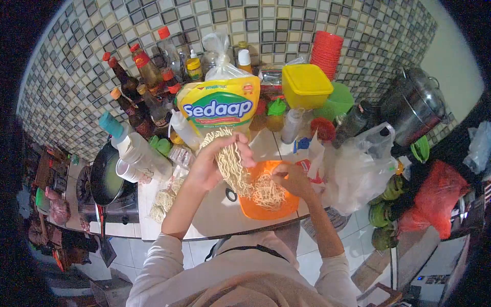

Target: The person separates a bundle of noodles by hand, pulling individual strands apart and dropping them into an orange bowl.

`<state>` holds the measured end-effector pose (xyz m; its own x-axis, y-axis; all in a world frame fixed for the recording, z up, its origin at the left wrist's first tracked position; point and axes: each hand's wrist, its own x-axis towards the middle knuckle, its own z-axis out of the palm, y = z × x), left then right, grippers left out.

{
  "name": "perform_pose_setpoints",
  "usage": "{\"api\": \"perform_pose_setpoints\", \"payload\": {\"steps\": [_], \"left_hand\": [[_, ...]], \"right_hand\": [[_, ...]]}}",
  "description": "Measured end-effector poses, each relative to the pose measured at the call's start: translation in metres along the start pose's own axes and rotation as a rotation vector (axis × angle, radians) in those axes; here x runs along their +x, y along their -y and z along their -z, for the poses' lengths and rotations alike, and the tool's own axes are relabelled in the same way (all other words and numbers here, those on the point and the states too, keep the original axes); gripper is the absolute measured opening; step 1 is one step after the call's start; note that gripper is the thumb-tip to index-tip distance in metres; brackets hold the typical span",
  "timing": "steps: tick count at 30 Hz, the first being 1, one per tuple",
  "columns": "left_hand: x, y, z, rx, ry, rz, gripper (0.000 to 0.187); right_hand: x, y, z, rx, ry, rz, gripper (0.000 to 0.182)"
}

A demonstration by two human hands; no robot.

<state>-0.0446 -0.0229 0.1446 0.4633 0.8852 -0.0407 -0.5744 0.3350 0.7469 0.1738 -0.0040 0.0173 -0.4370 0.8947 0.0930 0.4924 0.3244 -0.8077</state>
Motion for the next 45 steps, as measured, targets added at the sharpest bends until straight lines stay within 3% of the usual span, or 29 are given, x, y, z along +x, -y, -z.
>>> {"api": "perform_pose_setpoints", "payload": {"steps": [5,7,11,14,16,18,21,24,26,28,29,31,35,37,41,43,45], "left_hand": [[0.004,0.001,0.008,0.015,0.069,-0.033,0.028],[0.004,0.002,0.009,0.020,0.070,-0.033,0.028],[0.007,0.007,0.007,0.027,0.050,-0.032,0.027],[0.010,0.011,0.002,0.124,0.027,-0.067,0.028],[0.013,0.017,-0.002,0.147,0.029,-0.052,0.030],[0.014,0.022,-0.005,0.172,0.030,-0.039,0.032],[0.012,0.028,-0.008,0.146,0.162,0.021,0.037],[0.008,0.033,-0.009,0.421,0.411,-0.152,0.029],[0.006,0.036,-0.011,0.461,0.420,-0.177,0.023],[0.000,0.033,-0.018,0.451,0.386,0.012,0.020],[-0.001,0.032,-0.020,0.451,0.386,0.011,0.020],[-0.003,0.030,-0.023,0.428,0.324,0.102,0.025],[-0.007,0.030,-0.020,0.314,0.246,0.080,0.024],[-0.009,0.023,-0.020,0.299,0.249,0.034,0.025],[-0.007,0.015,-0.014,0.403,0.191,-0.073,0.025],[-0.006,0.011,-0.015,0.374,0.186,-0.081,0.026],[-0.007,0.008,-0.015,0.331,0.165,-0.064,0.026]], "right_hand": [[-0.004,0.024,0.023,0.204,0.038,-0.018,0.014],[-0.005,0.030,0.028,0.431,0.045,-0.026,0.012],[-0.011,0.071,0.048,0.419,-0.024,-0.109,0.013],[-0.014,0.094,0.056,0.487,-0.082,-0.058,0.013],[-0.014,0.108,0.059,0.563,-0.131,0.098,0.013],[-0.012,0.115,0.064,0.475,-0.196,0.169,0.014],[-0.008,0.140,0.071,0.409,-0.238,0.255,0.015],[0.003,0.149,0.071,0.451,-0.246,0.251,0.014],[0.015,0.151,0.068,0.473,-0.275,0.229,0.014],[0.029,0.148,0.063,0.618,-0.413,0.220,0.012],[0.033,0.142,0.062,0.618,-0.412,0.220,0.012],[0.040,0.128,0.060,0.501,-0.334,0.167,0.009],[0.039,0.098,0.050,0.332,-0.187,0.107,0.012],[0.039,0.076,0.038,0.152,-0.110,-0.031,0.019],[0.020,0.039,0.009,-0.181,0.017,-0.001,0.019],[0.005,0.022,-0.012,-0.574,-0.015,0.066,0.017],[0.002,-0.013,-0.036,-0.623,-0.036,0.095,0.017]]}}
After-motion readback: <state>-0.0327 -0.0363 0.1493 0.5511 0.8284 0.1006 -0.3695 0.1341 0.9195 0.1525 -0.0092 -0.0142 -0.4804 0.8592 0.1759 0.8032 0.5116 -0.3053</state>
